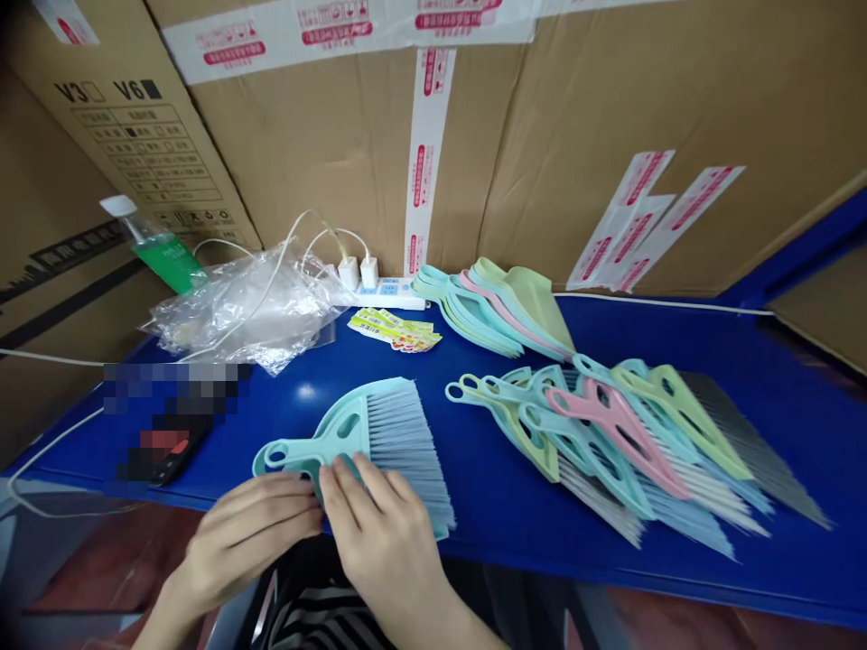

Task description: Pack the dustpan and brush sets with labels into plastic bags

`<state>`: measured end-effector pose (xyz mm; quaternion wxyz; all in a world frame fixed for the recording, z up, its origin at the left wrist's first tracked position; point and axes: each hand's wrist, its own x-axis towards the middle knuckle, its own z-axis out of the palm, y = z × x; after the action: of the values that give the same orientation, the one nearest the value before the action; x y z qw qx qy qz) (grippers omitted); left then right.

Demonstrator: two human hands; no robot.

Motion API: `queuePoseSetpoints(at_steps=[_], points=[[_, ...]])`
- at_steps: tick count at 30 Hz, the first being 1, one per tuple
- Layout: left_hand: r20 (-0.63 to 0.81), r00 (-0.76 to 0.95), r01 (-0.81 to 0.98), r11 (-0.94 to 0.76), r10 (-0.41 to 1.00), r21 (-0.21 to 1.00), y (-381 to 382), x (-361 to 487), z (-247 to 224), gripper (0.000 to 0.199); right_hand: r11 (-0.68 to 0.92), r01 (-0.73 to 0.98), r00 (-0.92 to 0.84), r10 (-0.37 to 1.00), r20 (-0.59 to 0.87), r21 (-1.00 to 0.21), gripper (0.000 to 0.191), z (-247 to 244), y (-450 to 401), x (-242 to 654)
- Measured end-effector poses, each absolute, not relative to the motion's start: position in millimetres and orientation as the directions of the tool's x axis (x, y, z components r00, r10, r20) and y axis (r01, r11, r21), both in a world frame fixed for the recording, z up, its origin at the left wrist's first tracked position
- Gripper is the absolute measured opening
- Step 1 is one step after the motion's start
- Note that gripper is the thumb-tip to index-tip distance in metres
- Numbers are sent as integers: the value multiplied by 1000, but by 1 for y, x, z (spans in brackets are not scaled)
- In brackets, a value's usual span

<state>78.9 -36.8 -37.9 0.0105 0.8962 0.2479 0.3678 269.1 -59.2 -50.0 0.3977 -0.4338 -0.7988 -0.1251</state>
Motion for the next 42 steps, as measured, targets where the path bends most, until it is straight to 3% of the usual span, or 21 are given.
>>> queuePoseSetpoints(at_steps=[2,4,6,9,12,15,22,27,42], points=[[737,406,548,-789,541,277,-41,67,-43,12,589,780,-275,625,731,-211,35,-56,-60,264],[699,226,687,-620,679,380,-43,58,-47,23,591,763,-250,643,724,-261,31,-60,-61,258],[571,181,729,-499,801,469,-42,55,-51,37,614,735,-258,647,717,-289,27,-60,-62,254],[431,194,704,-431,881,564,-38,59,-53,34,677,664,-346,653,673,-316,28,-54,-62,259],[370,191,662,-398,909,636,-33,65,-51,30,734,617,-467,632,618,-284,29,-48,-64,284],[310,209,608,-372,927,701,-27,67,-47,32,672,708,-440,660,608,-217,31,-49,-66,317],[195,178,541,-261,965,799,-16,73,-38,31,678,726,-587,695,415,-110,65,-65,-69,338],[123,178,514,-199,976,834,-7,78,-35,29,683,727,-599,678,426,-66,59,-72,-67,333],[131,233,472,-230,964,851,5,78,-32,19,649,757,-536,686,491,-81,51,-78,-68,332]])
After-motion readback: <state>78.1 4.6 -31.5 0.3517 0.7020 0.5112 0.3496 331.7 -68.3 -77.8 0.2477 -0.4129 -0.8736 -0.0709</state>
